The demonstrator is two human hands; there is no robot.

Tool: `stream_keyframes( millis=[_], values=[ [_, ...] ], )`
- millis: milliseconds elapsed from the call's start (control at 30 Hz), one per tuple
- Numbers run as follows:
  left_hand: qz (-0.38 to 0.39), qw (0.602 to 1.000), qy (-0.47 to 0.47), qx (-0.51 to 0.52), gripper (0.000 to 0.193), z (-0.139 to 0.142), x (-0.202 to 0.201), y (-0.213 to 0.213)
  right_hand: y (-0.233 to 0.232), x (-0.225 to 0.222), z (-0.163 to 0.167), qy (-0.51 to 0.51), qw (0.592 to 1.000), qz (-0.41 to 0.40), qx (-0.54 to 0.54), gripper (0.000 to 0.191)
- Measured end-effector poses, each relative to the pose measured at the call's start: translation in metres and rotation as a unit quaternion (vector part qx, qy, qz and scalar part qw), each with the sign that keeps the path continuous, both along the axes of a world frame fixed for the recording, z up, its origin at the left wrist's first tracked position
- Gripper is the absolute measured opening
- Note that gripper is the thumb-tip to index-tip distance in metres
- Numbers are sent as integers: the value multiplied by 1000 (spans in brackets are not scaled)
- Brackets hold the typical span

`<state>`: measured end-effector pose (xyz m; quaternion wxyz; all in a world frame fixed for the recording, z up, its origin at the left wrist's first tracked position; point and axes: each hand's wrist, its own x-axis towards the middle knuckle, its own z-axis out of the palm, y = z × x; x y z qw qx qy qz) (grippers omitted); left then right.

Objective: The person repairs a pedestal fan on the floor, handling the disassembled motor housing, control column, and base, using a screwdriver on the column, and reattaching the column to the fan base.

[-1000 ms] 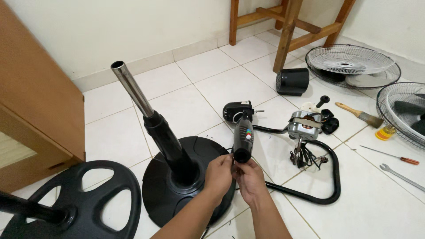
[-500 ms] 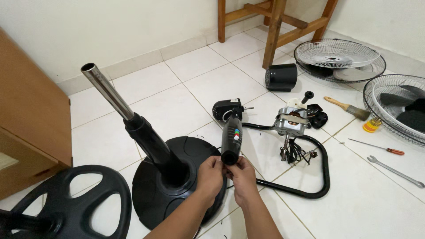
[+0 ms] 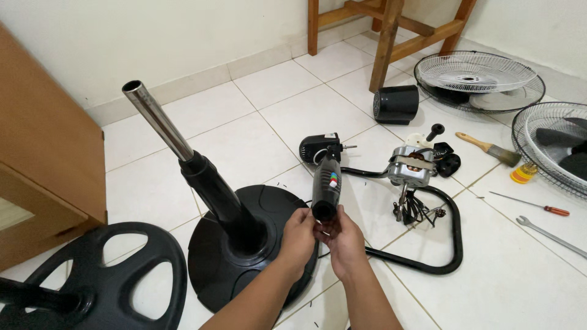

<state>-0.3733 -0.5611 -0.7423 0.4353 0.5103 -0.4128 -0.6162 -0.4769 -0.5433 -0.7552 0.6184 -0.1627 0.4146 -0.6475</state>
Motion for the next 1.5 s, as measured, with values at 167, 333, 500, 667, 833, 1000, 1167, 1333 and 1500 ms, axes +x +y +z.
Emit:
stream_keyframes(
  millis=[167,333,500,667,833,1000,1167,1333,1500],
  values=[
    [-10,1000,-19,13,35,0,3,-2,0,2,-1,-3,1000,10,12,42],
    [3,999,-45,30,44,0,1,0,0,2,-1,-7,1000,14,11,42],
    [41,997,-63,-5,28,5,-2,4,-1,2,2,-5,1000,2,0,39],
    [30,999,-35,6,31,8,-6,5,-2,3,5,-1,1000,0,2,41],
    [25,997,-66,-9,36,1,-5,4,-3,3,3,-1,1000,2,-4,41],
    [35,999,6,-13,38,-3,-6,-1,-4,3,0,-10,1000,-4,-4,39],
    [32,999,-29,-11,34,3,-5,0,-3,2,0,15,1000,10,-1,42],
    [14,999,35,18,31,12,-8,0,-3,-2,4,57,998,9,28,42],
    [34,999,-18,-9,32,4,-15,-3,3,-7,-7,70,997,-16,29,41]
  ],
)
